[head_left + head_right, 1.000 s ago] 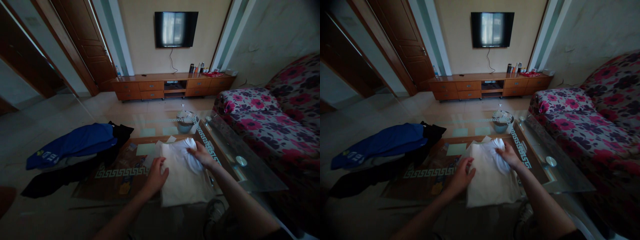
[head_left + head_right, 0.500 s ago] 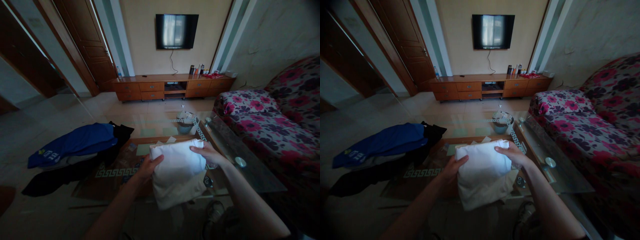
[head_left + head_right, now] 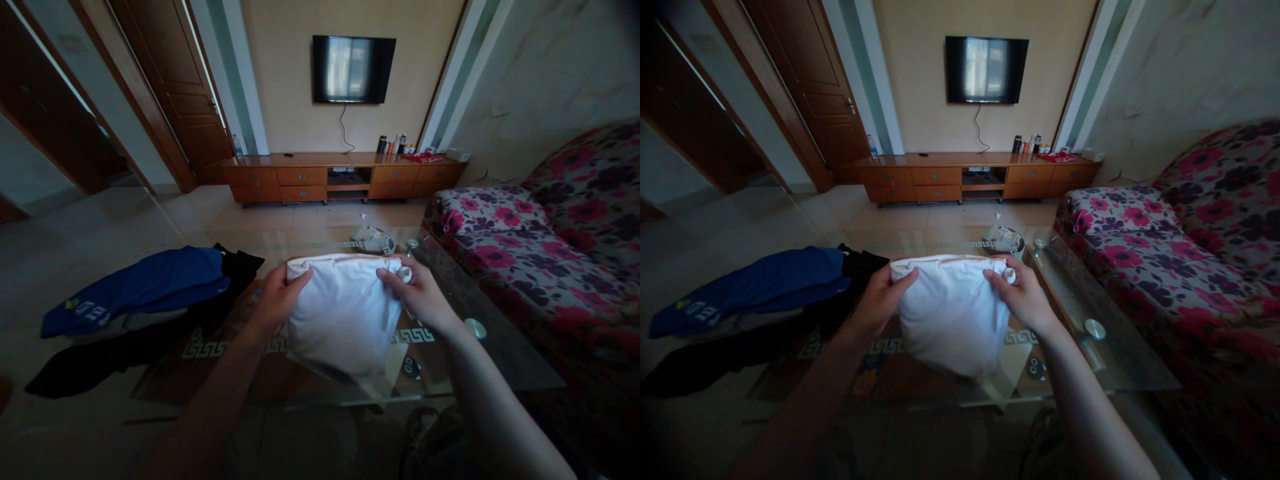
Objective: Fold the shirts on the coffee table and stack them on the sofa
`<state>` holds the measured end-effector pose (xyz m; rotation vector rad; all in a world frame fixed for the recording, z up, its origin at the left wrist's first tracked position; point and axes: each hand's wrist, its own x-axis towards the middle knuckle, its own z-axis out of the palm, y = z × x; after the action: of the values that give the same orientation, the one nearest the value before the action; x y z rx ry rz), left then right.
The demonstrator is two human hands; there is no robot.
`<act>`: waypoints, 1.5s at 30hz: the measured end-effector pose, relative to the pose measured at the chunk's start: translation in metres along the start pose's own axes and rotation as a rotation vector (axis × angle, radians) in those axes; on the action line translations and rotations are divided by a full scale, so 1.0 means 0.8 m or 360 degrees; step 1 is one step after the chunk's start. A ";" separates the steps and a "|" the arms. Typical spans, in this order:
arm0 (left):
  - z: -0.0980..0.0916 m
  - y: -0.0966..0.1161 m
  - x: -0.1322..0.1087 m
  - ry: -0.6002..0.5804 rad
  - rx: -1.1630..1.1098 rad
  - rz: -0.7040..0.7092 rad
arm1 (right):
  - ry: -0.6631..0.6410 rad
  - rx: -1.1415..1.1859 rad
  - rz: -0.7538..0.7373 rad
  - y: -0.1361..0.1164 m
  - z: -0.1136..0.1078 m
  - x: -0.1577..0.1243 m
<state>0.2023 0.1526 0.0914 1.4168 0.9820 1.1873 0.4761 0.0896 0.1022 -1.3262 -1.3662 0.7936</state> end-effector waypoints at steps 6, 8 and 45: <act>-0.020 0.011 -0.005 -0.0055 0.0436 0.0818 | 0.0082 -0.0280 -0.0501 -0.005 -0.020 -0.003; -0.026 -0.020 -0.014 -0.0156 0.0556 0.0853 | -0.0082 -0.0258 -0.0403 0.028 -0.025 -0.014; -0.069 -0.128 -0.106 -0.0515 0.1816 -0.0063 | -0.0249 -0.1768 0.0499 0.158 0.211 -0.081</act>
<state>0.1340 0.0981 -0.0228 2.3352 1.5199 0.2558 0.3435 0.0813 -0.0740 -2.4074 -1.8412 0.2878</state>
